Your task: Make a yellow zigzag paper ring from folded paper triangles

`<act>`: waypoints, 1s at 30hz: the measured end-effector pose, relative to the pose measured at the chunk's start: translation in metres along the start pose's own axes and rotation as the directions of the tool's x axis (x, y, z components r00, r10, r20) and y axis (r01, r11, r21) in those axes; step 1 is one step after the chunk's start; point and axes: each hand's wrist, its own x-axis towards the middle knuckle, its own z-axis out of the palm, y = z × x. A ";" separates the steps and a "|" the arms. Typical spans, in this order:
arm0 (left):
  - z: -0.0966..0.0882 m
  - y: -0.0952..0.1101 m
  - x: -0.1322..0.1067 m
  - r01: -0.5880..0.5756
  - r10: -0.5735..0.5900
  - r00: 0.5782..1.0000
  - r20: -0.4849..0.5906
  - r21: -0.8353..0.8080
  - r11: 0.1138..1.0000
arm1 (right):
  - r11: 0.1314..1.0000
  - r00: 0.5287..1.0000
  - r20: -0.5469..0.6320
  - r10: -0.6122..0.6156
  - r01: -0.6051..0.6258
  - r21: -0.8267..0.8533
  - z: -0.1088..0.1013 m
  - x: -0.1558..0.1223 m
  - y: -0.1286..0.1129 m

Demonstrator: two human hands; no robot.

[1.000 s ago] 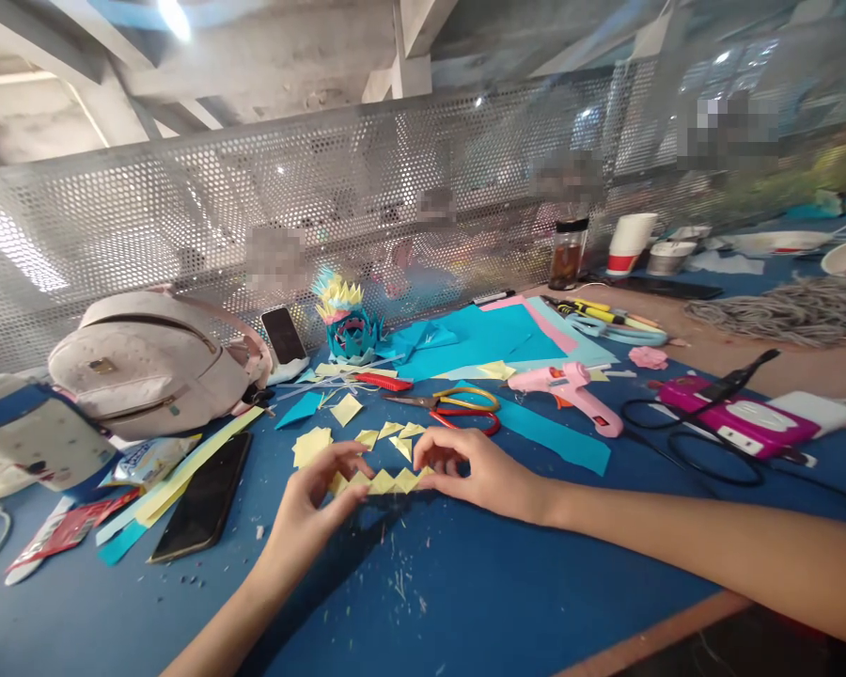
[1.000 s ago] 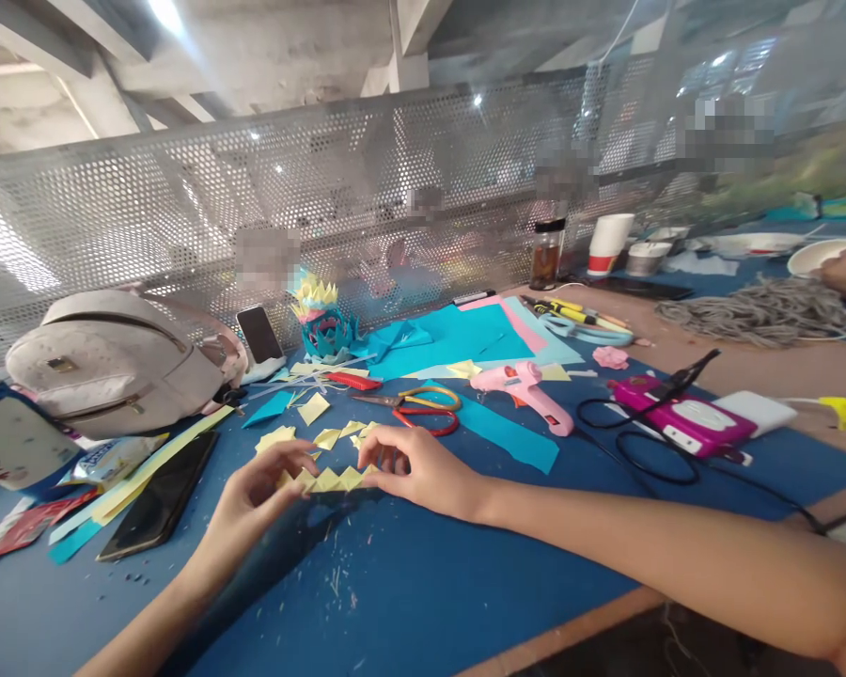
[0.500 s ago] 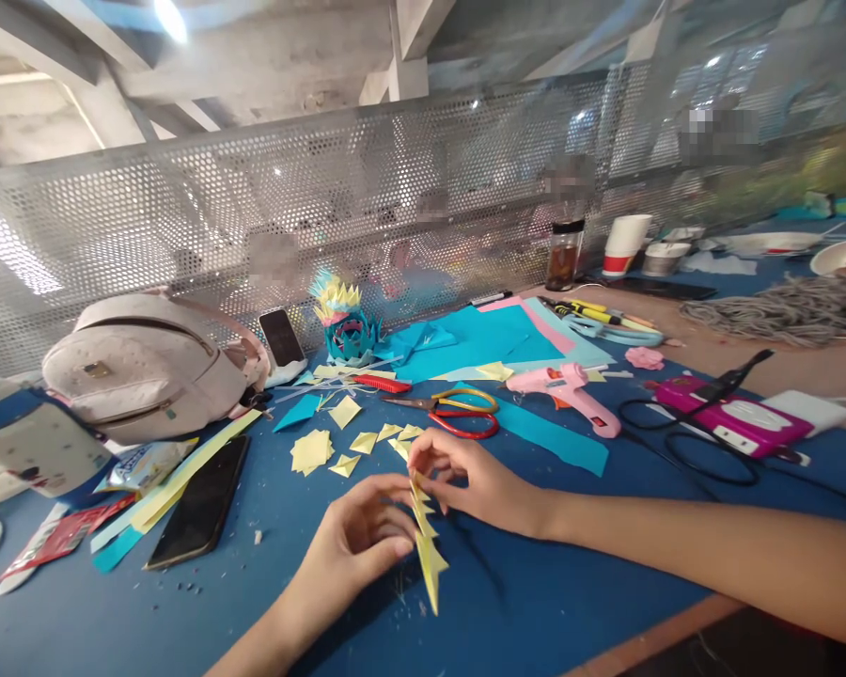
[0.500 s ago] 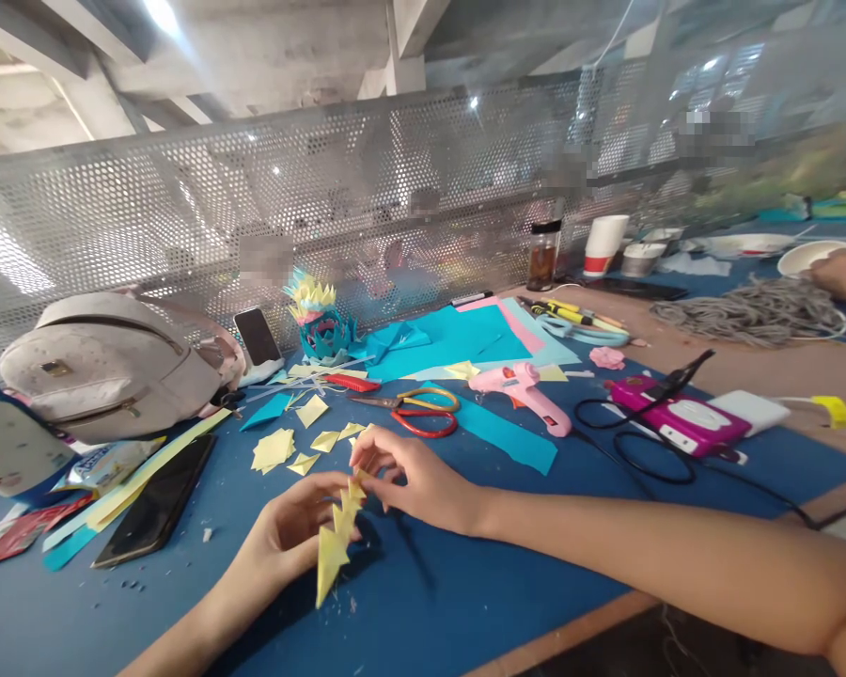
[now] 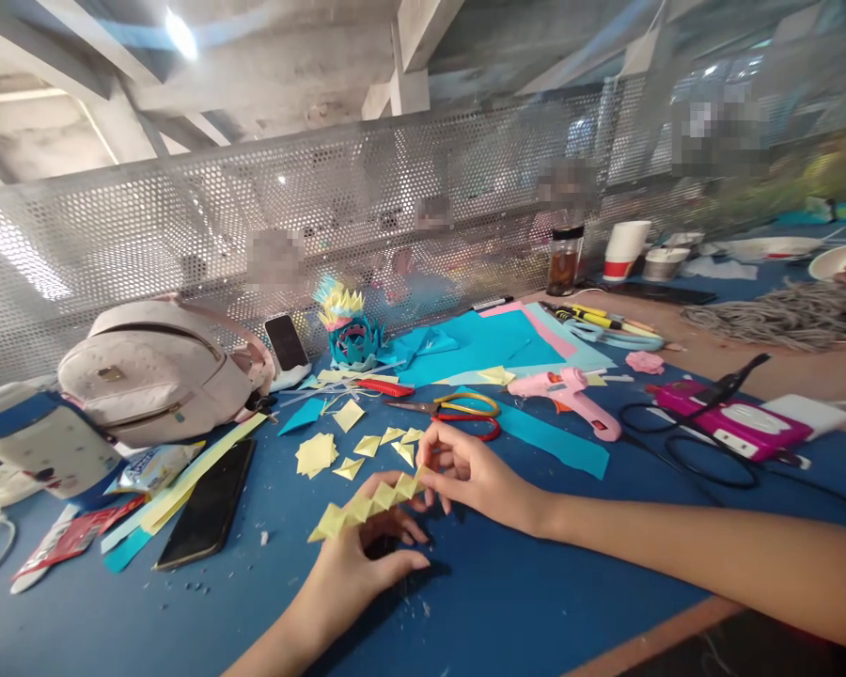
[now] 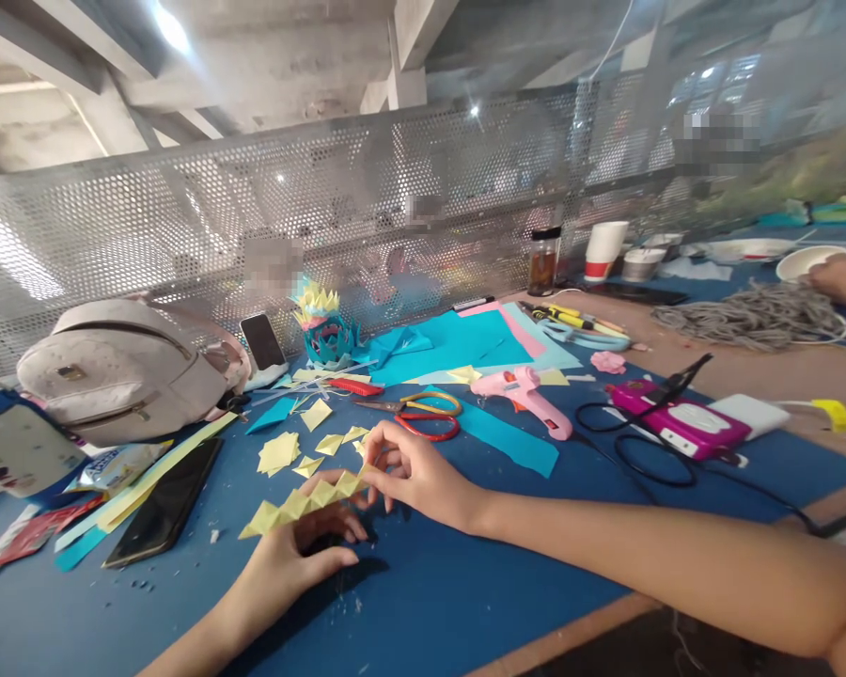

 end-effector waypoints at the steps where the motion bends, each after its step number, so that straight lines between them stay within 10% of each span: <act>1: 0.001 -0.001 -0.001 -0.008 0.008 1.000 -0.021 -0.009 1.000 | 0.999 1.000 0.008 -0.016 0.017 -0.046 0.000 0.000 -0.001; 17: -0.003 -0.009 0.001 0.022 -0.031 0.995 -0.099 -0.085 0.996 | 0.900 0.967 0.225 -0.116 0.198 -0.389 -0.005 -0.006 -0.003; 30: -0.007 0.005 0.005 -0.043 0.048 0.955 -0.294 0.025 0.999 | 0.605 0.868 0.407 -0.284 0.491 -0.627 -0.014 -0.027 -0.020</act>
